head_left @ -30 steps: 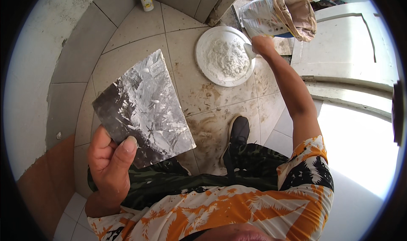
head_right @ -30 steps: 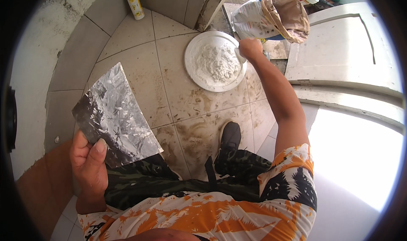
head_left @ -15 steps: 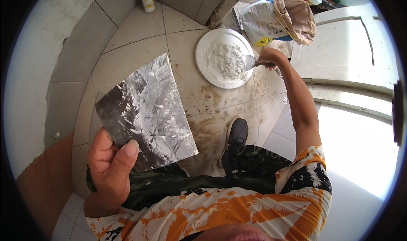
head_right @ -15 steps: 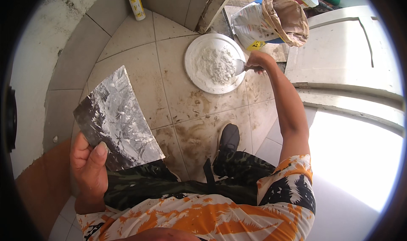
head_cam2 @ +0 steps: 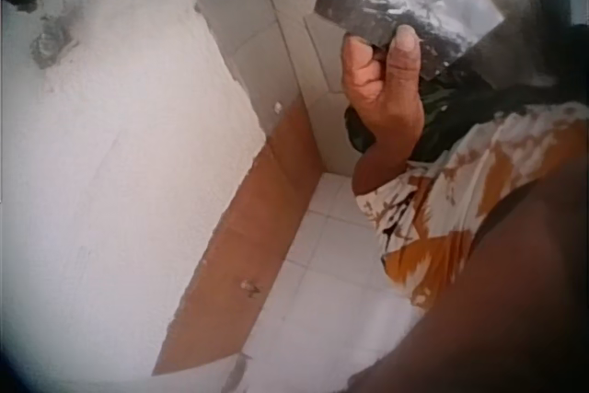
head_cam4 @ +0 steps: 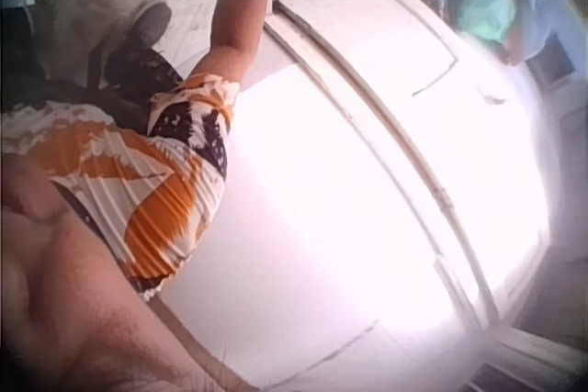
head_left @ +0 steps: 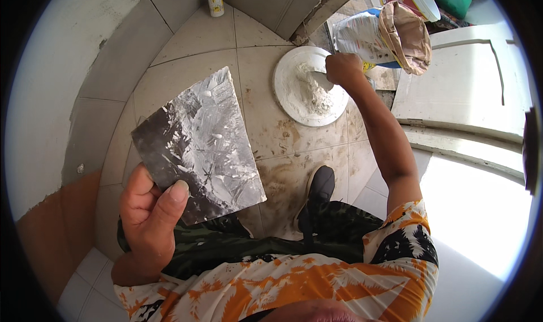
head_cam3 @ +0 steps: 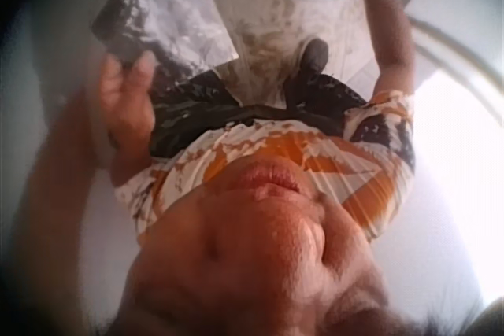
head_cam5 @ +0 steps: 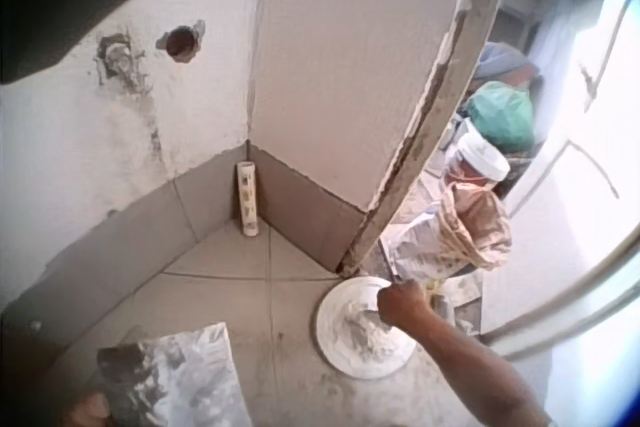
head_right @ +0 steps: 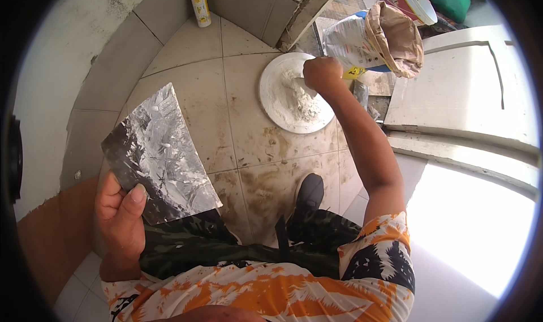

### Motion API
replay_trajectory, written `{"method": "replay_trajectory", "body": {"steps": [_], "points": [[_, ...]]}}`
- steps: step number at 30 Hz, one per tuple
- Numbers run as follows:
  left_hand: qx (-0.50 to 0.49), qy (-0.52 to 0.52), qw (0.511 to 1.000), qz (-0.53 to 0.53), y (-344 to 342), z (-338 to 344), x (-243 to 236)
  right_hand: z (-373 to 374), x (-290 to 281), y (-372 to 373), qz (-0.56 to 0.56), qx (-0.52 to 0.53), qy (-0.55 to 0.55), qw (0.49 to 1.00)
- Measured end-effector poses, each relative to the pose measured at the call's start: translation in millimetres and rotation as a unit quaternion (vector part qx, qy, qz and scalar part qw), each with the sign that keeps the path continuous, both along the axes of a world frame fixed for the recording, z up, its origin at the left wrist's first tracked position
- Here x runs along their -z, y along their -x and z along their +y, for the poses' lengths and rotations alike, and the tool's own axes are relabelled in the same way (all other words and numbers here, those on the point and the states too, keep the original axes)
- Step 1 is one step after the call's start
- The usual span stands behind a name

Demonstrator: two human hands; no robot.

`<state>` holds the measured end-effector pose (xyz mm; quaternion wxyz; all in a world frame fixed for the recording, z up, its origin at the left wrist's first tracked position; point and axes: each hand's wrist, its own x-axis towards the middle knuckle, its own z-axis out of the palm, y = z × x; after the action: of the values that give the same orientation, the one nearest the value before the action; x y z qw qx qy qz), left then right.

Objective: The person kneels on the floor, mixes a white plaster-like substance in a bucket with a trowel, adds water from a cup, and applies the mixture to a wall using a trowel and a hawk.

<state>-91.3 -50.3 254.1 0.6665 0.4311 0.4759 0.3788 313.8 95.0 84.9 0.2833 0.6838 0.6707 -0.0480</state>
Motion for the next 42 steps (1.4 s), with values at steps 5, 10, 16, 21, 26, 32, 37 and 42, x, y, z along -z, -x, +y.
{"method": "replay_trajectory", "body": {"steps": [5,10,16,21,26,32,37,42], "points": [[-0.025,-0.016,1.000,-0.011,-5,1,-7,29,35,-18,-0.005,-0.075,-0.001,0.997],[-0.023,-0.022,0.999,-0.004,-8,-1,-5,36,68,-33,0.030,-0.113,-0.075,0.990],[-0.016,-0.013,1.000,-0.006,-13,-2,-4,13,71,-26,0.067,-0.222,-0.083,0.969],[-0.017,-0.010,1.000,-0.006,-16,-1,-7,17,51,-38,0.065,-0.191,-0.041,0.978],[-0.005,-0.015,1.000,-0.016,-10,-1,-7,18,58,-32,0.057,-0.052,-0.102,0.992],[-0.004,-0.013,1.000,-0.020,-12,-1,-5,9,69,-12,0.082,-0.112,-0.105,0.985],[-0.006,-0.014,1.000,-0.014,-14,0,-8,-6,70,-31,0.085,-0.235,-0.075,0.965],[-0.009,-0.018,1.000,-0.020,-7,-6,-9,-6,56,-14,0.078,-0.220,-0.116,0.966]]}}
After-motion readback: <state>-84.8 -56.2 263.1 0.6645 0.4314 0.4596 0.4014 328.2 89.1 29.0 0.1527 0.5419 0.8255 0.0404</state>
